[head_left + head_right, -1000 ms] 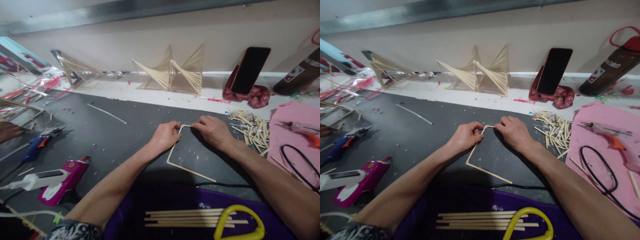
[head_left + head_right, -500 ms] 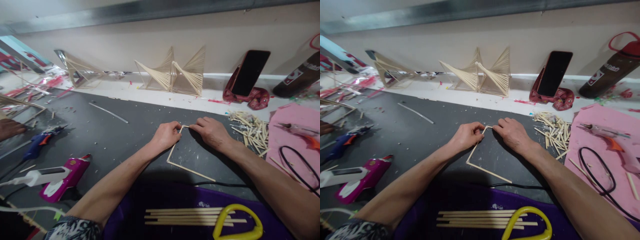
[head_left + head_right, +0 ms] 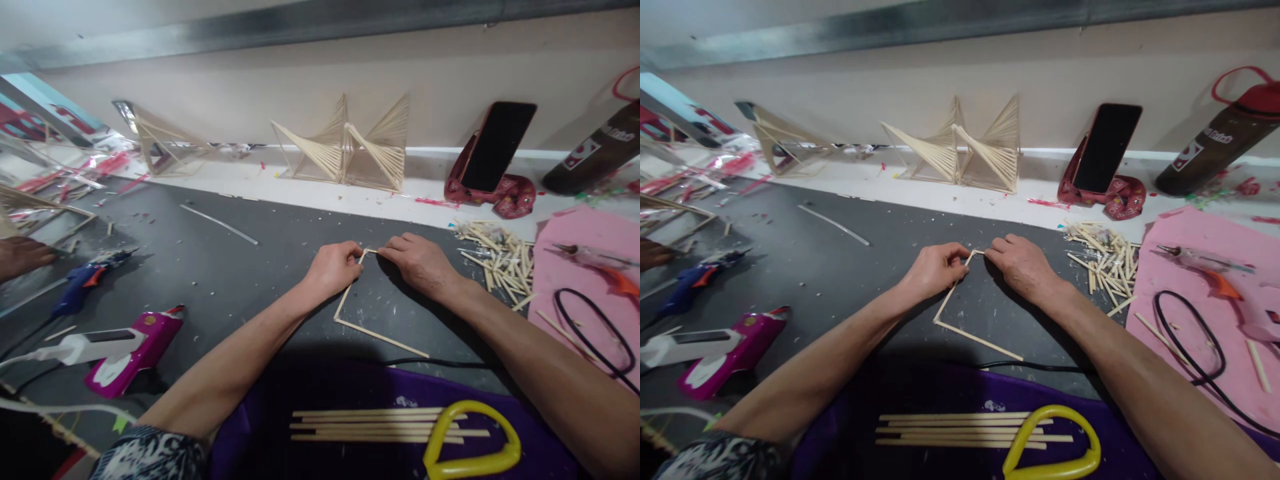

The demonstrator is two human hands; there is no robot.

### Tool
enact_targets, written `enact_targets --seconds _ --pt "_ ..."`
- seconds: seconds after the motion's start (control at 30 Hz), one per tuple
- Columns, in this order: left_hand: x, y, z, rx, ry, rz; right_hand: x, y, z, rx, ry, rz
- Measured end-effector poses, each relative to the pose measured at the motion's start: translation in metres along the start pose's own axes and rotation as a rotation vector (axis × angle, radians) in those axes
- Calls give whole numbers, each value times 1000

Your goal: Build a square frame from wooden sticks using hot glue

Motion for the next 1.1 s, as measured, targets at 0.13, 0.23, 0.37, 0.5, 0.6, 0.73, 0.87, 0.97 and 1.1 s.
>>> enact_targets --seconds 0.13,0.23,0.37,0.5,0.6,0.73,0.87,0.97,1.1 --pt "-1 0 0 -3 7 -7 0 0 1 0 -2 2" --pt "-1 1 0 -17 9 -9 -1 -1 1 -7 -2 -5" --pt "-1 1 0 -28 0 5 -2 -2 1 -12 -1 -27" --pt "-2 0 1 -38 -11 -29 -3 -4 1 -12 1 -44" --pt "-7 1 5 -110 -92 -174 -3 -5 2 -19 5 -46" --pt "-9 -5 15 -44 -150 -238 -3 -5 2 -17 21 -46" --pt "0 -4 24 -1 -65 -101 -4 -5 2 -15 24 -36" --pt "5 -1 27 0 -27 -27 -4 -6 1 -14 24 -30" --pt "8 0 26 -4 14 -6 -4 -6 2 -6 24 -37"
Point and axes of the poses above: each hand's wrist, its own z-axis towards the middle knuckle, its own y-axis out of the palm, x = y × z, the point moved 6 cm from there along z, towards the middle knuckle, and after that the axes turned 5 degrees about -z, right-handed, at the moved point
